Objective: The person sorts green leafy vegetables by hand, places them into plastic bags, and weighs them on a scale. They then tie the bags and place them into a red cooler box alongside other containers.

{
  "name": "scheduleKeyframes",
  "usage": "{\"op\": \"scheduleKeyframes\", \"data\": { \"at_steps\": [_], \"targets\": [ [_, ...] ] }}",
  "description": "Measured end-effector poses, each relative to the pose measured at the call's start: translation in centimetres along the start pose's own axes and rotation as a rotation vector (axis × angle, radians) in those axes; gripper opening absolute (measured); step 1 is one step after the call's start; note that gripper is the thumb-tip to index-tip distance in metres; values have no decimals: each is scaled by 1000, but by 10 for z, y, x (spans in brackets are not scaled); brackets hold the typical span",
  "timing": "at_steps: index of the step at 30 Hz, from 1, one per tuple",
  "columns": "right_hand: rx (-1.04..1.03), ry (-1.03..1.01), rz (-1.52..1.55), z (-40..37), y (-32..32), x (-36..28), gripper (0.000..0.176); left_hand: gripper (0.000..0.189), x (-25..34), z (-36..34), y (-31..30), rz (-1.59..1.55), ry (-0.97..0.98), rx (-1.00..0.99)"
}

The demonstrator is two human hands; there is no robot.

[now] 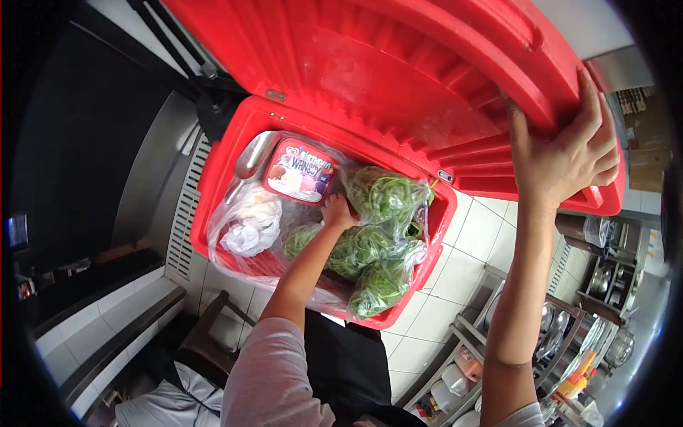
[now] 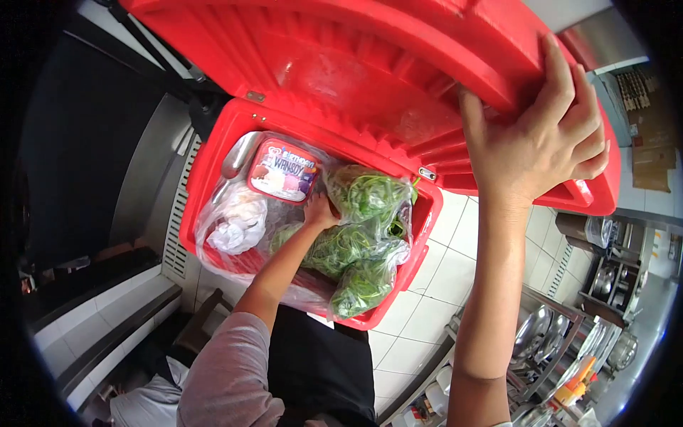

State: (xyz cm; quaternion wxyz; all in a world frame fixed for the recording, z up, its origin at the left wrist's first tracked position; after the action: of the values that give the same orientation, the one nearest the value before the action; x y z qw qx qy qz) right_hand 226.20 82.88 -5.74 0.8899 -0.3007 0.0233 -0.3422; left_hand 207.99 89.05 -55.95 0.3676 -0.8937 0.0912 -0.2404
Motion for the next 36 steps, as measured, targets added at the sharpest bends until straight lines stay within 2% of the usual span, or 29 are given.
{"op": "scheduleKeyframes", "data": {
  "at_steps": [2, 8, 9, 12, 14, 16, 18, 19, 21, 22, 24, 25, 26, 29, 30, 32, 34, 36],
  "targets": [
    [1, 30, -21, 2, -2, 0, 79, 79, 5, -29, -23, 16, 80, 150],
    [-68, 75, -31, 4, -3, 2, 83, 76, -32, -77, -73, -59, 156, 273],
    [-74, 77, -31, 4, -3, 2, 84, 74, -36, -86, -84, -137, 223, 301],
    [-90, 78, -33, 4, -4, 3, 84, 68, -42, -119, -137, -251, 332, 338],
    [-103, 74, -37, 3, -4, 3, 84, 66, -56, -143, -176, -488, 349, 453],
    [-86, 75, -17, 3, -6, 3, 84, 65, -55, -179, -227, -553, 403, 572],
    [-96, 81, -27, 3, -8, 4, 83, 64, -48, -215, -270, -400, 384, 793],
    [-98, 86, -31, 4, -9, 4, 83, 64, -49, -213, -272, -401, 392, 784],
    [-93, 91, -32, 4, -9, 5, 81, 65, -48, -217, -284, -129, 374, 1057],
    [-86, 91, -22, 3, -8, 5, 80, 65, -54, -203, -278, -132, 382, 1051],
    [-80, 88, -29, 3, -8, 5, 79, 65, -68, -165, -246, 167, 333, 1110],
    [-84, 87, -22, 3, -8, 6, 79, 67, -81, -141, -227, 237, 312, 1017],
    [-90, 86, -14, 3, -9, 5, 79, 67, -88, -130, -215, 232, 315, 1011],
    [-111, 94, -17, 2, -8, 5, 83, 78, -93, -90, -168, 355, 248, 658],
    [-100, 94, -10, 2, -8, 6, 83, 78, -91, -86, -160, 386, 171, 607],
    [-103, 91, -19, 2, -7, 7, 82, 77, -80, -93, -157, 312, 166, 838],
    [-115, 98, -12, 1, -6, 8, 82, 81, -53, -106, -141, 105, 197, 932],
    [-71, 64, -22, 4, -10, 0, 82, 92, -2, -123, -79, 72, 437, 583]
  ]
}}
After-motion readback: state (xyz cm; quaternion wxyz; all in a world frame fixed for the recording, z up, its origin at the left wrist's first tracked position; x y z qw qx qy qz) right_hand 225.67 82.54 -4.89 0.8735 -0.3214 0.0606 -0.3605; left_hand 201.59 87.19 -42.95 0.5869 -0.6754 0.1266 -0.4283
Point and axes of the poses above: each hand's wrist, its own z-axis towards the middle knuckle, its own y-axis out of the palm, x = y × z, the point moved 7 cm from there along z, towards the middle knuckle, and after that the axes turned 5 degrees about -x, right-handed, at the moved point
